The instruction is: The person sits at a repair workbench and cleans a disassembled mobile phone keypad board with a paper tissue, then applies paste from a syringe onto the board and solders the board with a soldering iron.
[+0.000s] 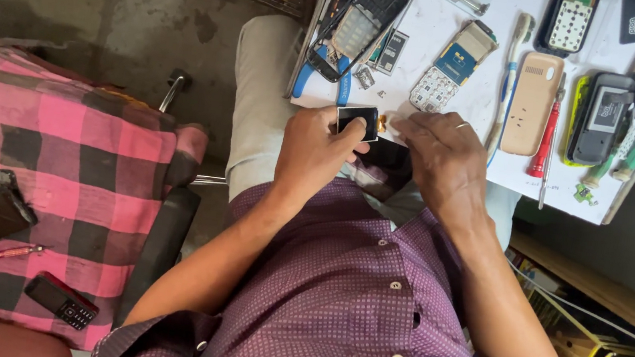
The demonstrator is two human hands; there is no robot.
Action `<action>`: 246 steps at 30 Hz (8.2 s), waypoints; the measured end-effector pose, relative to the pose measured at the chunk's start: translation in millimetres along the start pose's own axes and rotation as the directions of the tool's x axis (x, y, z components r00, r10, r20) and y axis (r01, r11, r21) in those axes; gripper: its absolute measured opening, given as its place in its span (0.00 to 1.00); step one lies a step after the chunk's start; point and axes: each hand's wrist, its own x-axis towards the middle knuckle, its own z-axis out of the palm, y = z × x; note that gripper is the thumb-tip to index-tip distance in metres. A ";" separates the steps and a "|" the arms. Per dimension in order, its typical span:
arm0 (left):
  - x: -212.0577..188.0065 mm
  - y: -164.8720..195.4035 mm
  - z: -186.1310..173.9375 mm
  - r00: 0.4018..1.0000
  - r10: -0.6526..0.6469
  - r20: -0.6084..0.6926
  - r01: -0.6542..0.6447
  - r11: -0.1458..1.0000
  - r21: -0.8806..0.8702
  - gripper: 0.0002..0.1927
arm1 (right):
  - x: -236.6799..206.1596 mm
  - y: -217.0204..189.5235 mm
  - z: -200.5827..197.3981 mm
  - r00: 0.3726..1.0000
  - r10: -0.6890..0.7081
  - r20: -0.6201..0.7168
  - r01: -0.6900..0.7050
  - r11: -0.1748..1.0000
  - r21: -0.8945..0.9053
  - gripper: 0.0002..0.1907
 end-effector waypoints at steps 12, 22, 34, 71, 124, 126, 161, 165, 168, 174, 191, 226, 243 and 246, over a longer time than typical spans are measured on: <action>-1.1 0.2 1.2 1.000 -0.001 -0.005 0.001 1.000 0.012 0.14 | 4.9 -11.5 7.0 1.000 0.003 0.022 0.001 0.986 -0.168 0.15; 0.0 0.0 1.1 1.000 0.006 0.000 -0.006 1.000 0.017 0.15 | 3.6 -13.8 8.4 0.999 0.035 0.037 -0.027 0.980 -0.198 0.16; -0.4 0.6 0.5 1.000 0.018 -0.002 -0.018 1.000 0.014 0.15 | -1.9 -13.9 4.7 0.999 0.006 0.052 0.004 0.982 -0.188 0.18; 3.1 -7.2 3.3 1.000 0.017 0.008 -0.017 1.000 -0.007 0.15 | -2.0 -11.0 5.9 1.000 -0.004 0.029 0.010 0.983 -0.185 0.23; 36.0 38.3 80.9 0.661 0.750 0.020 -0.674 0.582 0.455 0.29 | 1.9 51.0 10.5 0.704 0.705 -0.086 -0.122 0.240 0.963 0.10; 43.0 30.8 77.1 0.793 0.608 0.039 -0.605 0.779 0.163 0.30 | 2.7 47.8 6.9 0.720 0.683 -0.122 -0.122 0.298 0.947 0.10; 44.9 -23.1 53.5 0.868 0.319 0.381 0.136 0.585 -0.800 0.16 | -2.8 6.9 -5.7 0.768 0.444 -0.461 -0.229 0.863 0.450 0.12; 42.6 -24.6 53.8 0.851 0.349 0.393 0.119 0.600 -0.791 0.14 | -3.2 9.5 -5.5 0.754 0.469 -0.460 -0.245 0.850 0.466 0.11; 41.4 -23.7 54.1 0.842 0.367 0.396 0.106 0.608 -0.787 0.13 | -4.5 11.4 -5.9 0.748 0.496 -0.441 -0.251 0.826 0.504 0.10; 41.8 -23.3 55.3 0.858 0.343 0.383 0.084 0.641 -0.763 0.13 | -5.1 12.5 -5.1 0.744 0.507 -0.437 -0.262 0.821 0.507 0.09; 38.9 -23.8 60.6 0.891 0.344 0.296 -0.012 0.669 -0.743 0.15 | -7.9 8.5 -6.5 0.817 0.243 -0.523 -0.180 0.969 0.169 0.12; 34.2 -15.3 59.1 0.862 0.345 0.371 0.041 0.683 -0.729 0.16 | -14.2 18.7 -11.6 0.756 0.506 -0.414 -0.217 0.792 0.571 0.07; 34.4 -20.7 56.6 0.862 0.363 0.355 0.017 0.679 -0.734 0.14 | -14.2 13.3 -8.2 0.855 0.140 -0.500 -0.143 0.989 0.033 0.20; 35.8 -24.5 58.7 0.862 0.368 0.350 0.033 0.647 -0.762 0.13 | -14.2 10.0 -8.1 0.858 0.126 -0.499 -0.148 0.989 -0.006 0.19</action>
